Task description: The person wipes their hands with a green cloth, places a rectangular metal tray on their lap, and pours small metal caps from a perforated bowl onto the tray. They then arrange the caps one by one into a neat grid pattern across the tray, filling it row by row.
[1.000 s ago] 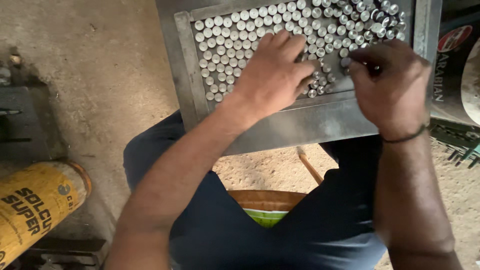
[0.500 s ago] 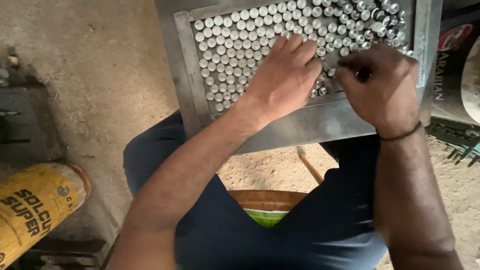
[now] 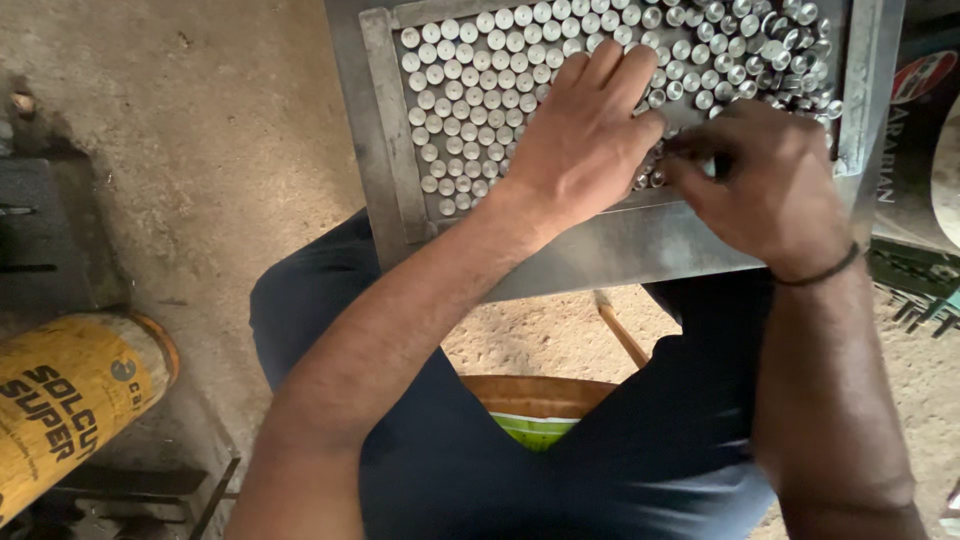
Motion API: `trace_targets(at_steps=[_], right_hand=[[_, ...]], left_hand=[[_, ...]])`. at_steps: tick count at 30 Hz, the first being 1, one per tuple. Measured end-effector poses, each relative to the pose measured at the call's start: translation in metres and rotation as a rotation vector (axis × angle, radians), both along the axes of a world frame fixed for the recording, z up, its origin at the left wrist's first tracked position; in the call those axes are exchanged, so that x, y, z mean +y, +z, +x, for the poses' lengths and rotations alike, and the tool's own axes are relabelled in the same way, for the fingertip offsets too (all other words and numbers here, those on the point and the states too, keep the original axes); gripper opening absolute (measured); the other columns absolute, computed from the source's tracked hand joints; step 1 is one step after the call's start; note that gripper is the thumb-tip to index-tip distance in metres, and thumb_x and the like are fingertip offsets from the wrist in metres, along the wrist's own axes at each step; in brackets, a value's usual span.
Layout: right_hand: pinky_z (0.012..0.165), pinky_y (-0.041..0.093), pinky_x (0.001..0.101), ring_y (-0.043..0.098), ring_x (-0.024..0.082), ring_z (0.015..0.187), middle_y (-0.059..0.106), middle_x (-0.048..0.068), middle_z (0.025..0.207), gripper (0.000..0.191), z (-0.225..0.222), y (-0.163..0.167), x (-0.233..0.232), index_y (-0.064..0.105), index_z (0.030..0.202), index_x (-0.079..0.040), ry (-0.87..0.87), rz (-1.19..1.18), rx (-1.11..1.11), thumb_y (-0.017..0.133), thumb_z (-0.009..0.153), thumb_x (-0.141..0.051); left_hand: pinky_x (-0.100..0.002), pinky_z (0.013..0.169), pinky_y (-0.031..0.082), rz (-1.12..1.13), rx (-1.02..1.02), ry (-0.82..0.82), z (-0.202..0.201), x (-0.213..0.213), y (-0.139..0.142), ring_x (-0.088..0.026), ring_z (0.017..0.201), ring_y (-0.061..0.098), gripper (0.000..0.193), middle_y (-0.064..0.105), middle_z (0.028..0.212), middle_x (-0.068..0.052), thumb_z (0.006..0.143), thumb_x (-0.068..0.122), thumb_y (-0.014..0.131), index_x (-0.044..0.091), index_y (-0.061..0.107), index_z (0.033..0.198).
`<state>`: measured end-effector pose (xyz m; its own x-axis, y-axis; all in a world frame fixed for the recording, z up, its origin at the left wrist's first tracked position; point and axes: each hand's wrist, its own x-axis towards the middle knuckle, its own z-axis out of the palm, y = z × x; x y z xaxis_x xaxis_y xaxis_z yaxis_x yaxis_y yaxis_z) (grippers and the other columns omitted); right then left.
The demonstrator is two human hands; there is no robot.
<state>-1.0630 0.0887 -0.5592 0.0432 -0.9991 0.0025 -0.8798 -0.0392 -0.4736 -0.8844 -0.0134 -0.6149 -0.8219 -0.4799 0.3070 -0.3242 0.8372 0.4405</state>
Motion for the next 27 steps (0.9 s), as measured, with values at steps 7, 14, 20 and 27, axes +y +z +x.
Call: trace_targets(at_steps=[7,14,20,27], right_hand=[[0.075,0.059,0.0331,0.073,0.021,0.078,0.075,0.012,0.094,0.011,0.006,-0.013,0.003,0.079,0.098,-0.001,-0.102,-0.078,0.057,0.078,0.099,-0.012],[0.068,0.057,0.0355,0.072,0.023,0.074,0.075,0.016,0.093,0.012,-0.001,-0.018,0.01,0.079,0.101,-0.001,-0.119,-0.06,0.002,0.076,0.103,-0.012],[0.073,0.058,0.0338,0.073,0.022,0.076,0.076,0.015,0.094,0.016,-0.014,-0.019,0.009,0.079,0.103,-0.001,-0.151,-0.086,0.088,0.077,0.108,-0.015],[0.066,0.061,0.0297,0.074,0.019,0.078,0.075,0.014,0.095,0.018,-0.019,-0.006,0.011,0.077,0.106,-0.001,0.108,0.094,-0.091,0.08,0.093,-0.014]], left_hand=[[-0.042,0.095,0.045,-0.036,0.112,0.052,-0.005,0.006,-0.007,-0.025,0.108,0.051,0.009,0.056,0.107,-0.008,0.089,0.01,0.069,0.004,0.076,0.09],[-0.043,0.101,0.046,-0.098,0.063,0.084,-0.004,0.001,-0.015,-0.024,0.113,0.053,0.016,0.06,0.112,-0.007,0.08,0.009,0.077,0.007,0.075,0.096],[-0.046,0.098,0.044,0.023,0.108,-0.06,-0.004,-0.001,-0.005,-0.028,0.108,0.052,0.029,0.06,0.111,-0.012,0.083,0.019,0.083,0.003,0.075,0.105],[-0.041,0.101,0.047,-0.013,-0.031,-0.059,-0.001,0.009,-0.001,-0.023,0.109,0.056,0.004,0.063,0.111,-0.008,0.084,0.012,0.074,0.009,0.076,0.084]])
